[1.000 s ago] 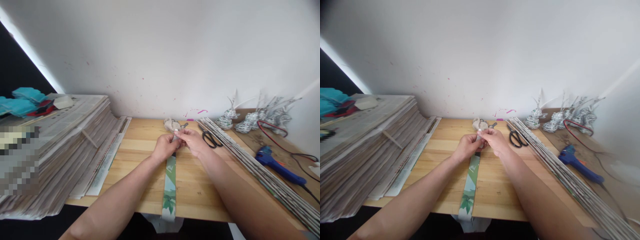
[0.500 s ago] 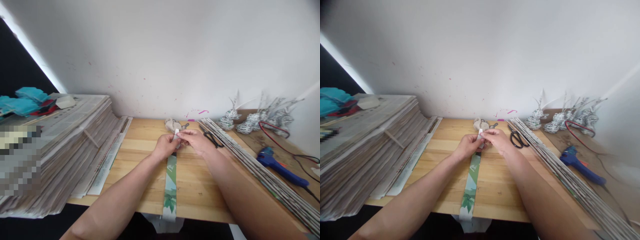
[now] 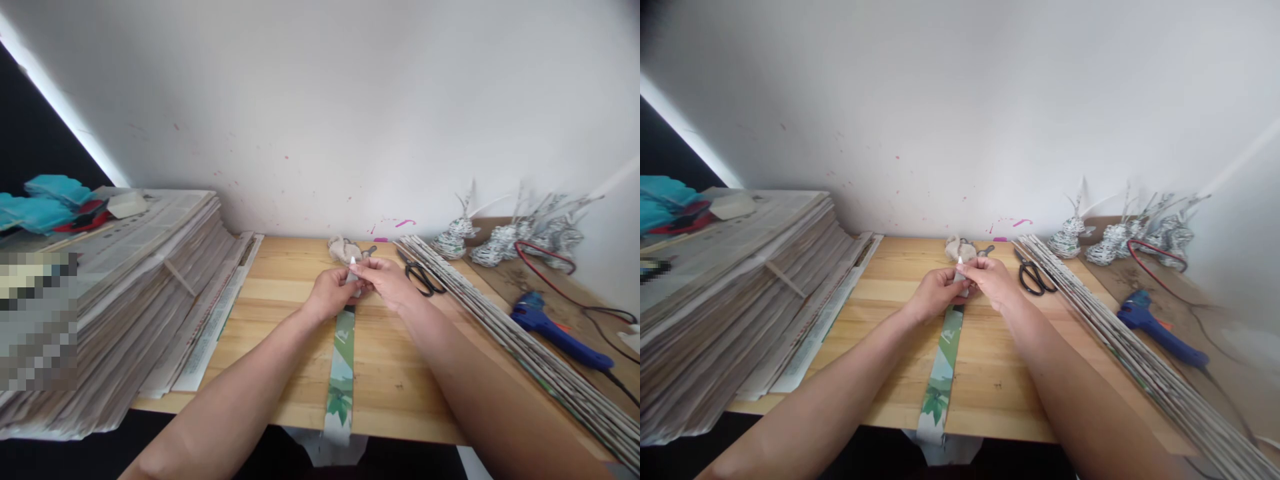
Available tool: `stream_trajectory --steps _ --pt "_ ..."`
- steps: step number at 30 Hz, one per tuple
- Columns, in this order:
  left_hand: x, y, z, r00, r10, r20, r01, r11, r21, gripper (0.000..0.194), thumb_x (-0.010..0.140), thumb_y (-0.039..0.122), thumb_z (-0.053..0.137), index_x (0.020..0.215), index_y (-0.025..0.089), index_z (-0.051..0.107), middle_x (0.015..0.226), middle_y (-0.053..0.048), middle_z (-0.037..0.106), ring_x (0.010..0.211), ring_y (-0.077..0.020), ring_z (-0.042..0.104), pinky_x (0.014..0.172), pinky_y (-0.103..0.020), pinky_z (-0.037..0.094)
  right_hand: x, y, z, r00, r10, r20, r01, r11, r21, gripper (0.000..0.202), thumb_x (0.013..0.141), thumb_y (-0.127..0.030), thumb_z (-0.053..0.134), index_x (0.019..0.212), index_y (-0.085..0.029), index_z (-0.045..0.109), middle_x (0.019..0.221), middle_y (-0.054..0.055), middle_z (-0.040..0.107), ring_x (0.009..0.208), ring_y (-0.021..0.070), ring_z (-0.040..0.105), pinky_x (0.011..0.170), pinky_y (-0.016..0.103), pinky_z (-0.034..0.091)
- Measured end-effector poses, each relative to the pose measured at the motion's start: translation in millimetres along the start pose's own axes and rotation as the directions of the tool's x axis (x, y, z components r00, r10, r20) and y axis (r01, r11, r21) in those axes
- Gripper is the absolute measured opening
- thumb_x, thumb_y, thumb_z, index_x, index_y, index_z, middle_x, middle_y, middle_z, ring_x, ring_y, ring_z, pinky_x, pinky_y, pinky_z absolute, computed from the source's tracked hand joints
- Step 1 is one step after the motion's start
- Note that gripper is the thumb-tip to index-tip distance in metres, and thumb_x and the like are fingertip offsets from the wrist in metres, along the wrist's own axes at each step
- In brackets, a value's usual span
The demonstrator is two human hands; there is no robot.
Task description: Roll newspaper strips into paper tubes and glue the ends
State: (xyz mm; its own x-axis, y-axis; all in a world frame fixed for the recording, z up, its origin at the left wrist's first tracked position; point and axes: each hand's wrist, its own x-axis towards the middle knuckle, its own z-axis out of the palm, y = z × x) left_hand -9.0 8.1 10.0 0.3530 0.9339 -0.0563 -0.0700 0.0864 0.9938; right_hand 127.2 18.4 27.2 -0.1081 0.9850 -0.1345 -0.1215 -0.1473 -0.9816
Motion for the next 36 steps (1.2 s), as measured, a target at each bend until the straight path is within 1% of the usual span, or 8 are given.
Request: stream_trajectory --steps 6,11,14,20,27,32,34,36 --pt "-0.9 3.4 0.1 0.999 -0.025 0.025 0.027 0.997 -0.069 0.027 0.071 0.035 0.071 0.083 0.011 0.066 0.075 -0.005 0.066 0.069 -0.0138 0.063 0.067 -0.029 0.054 -2.9 0.0 4.2 0.999 -0.04 -0.024 0.039 0.999 -0.025 0.039 0.052 -0.043 0.083 0.061 -0.017 0.054 0.049 -0.004 0.055 0.041 0.0086 0.047 0.042 0.023 0.037" --pt "1.1 0.6 -2.4 0.998 -0.044 0.052 0.05 0.99 -0.133 0.033 0.067 0.039 0.074 0.081 0.01 0.067 0.076 -0.007 0.067 0.067 -0.0132 0.063 0.065 -0.028 0.053 -2.8 -3.5 -0.5 0.994 -0.084 0.072 0.092 0.99 -0.111 0.033 0.061 -0.044 0.078 0.074 -0.016 0.067 0.06 -0.002 0.061 0.05 0.0096 0.051 0.048 0.023 0.039" --pt "2.2 -3.0 -2.1 0.996 -0.059 0.06 0.067 0.989 -0.13 0.036 0.066 0.04 0.076 0.084 0.01 0.067 0.076 -0.007 0.068 0.07 -0.0142 0.065 0.068 -0.029 0.054 -0.6 -2.9 -4.2 0.993 -0.104 0.055 0.112 0.98 -0.163 0.032 0.059 -0.042 0.079 0.073 -0.015 0.07 0.064 0.0 0.064 0.057 0.0111 0.055 0.052 0.024 0.041" --pt "1.7 -1.9 1.3 0.998 -0.061 0.023 0.063 0.989 -0.132 0.035 0.06 0.033 0.081 0.08 0.009 0.066 0.07 -0.005 0.066 0.064 -0.0123 0.062 0.065 -0.028 0.054 -2.2 -2.8 0.0 1.0 -0.027 -0.01 0.026 0.996 -0.089 0.034 0.054 -0.042 0.082 0.068 -0.015 0.067 0.056 0.0 0.061 0.046 0.0115 0.052 0.042 0.025 0.041" --pt "-0.3 -1.9 0.6 0.998 -0.061 0.029 0.063 0.993 -0.102 0.031 0.066 0.037 0.075 0.076 0.009 0.066 0.067 -0.005 0.064 0.061 -0.0118 0.06 0.057 -0.025 0.051 -2.2 -1.0 2.5 0.999 -0.038 -0.028 0.036 0.997 -0.063 0.036 0.051 -0.041 0.084 0.061 -0.016 0.059 0.052 -0.002 0.057 0.045 0.0098 0.05 0.041 0.023 0.04" --pt "-1.2 -1.2 1.7 0.996 -0.089 0.03 0.091 0.99 -0.105 0.029 0.068 0.036 0.074 0.079 0.01 0.067 0.073 -0.006 0.066 0.064 -0.0131 0.063 0.062 -0.028 0.053 -0.5 1.1 1.4 0.998 -0.038 -0.042 0.035 0.998 -0.057 0.037 0.052 -0.04 0.084 0.06 -0.017 0.056 0.051 -0.004 0.055 0.044 0.0088 0.049 0.042 0.022 0.038" --pt "-1.5 0.8 1.6 0.994 -0.111 0.019 0.113 0.987 -0.111 0.03 0.068 0.036 0.075 0.082 0.01 0.068 0.077 -0.007 0.067 0.066 -0.0138 0.064 0.063 -0.028 0.054 -1.4 -1.0 0.6 0.998 -0.047 -0.032 0.046 0.998 -0.043 0.036 0.052 -0.039 0.084 0.06 -0.016 0.057 0.052 -0.003 0.056 0.046 0.0084 0.049 0.044 0.022 0.038" --pt "-1.7 2.8 0.8 0.992 -0.125 0.019 0.126 0.985 -0.12 0.032 0.067 0.037 0.076 0.082 0.01 0.069 0.077 -0.008 0.067 0.066 -0.0141 0.065 0.063 -0.028 0.054 -3.0 -5.0 -1.4 0.999 -0.042 0.02 0.043 0.998 -0.038 0.035 0.055 -0.041 0.083 0.065 -0.016 0.062 0.057 -0.002 0.059 0.05 0.009 0.052 0.046 0.022 0.04"
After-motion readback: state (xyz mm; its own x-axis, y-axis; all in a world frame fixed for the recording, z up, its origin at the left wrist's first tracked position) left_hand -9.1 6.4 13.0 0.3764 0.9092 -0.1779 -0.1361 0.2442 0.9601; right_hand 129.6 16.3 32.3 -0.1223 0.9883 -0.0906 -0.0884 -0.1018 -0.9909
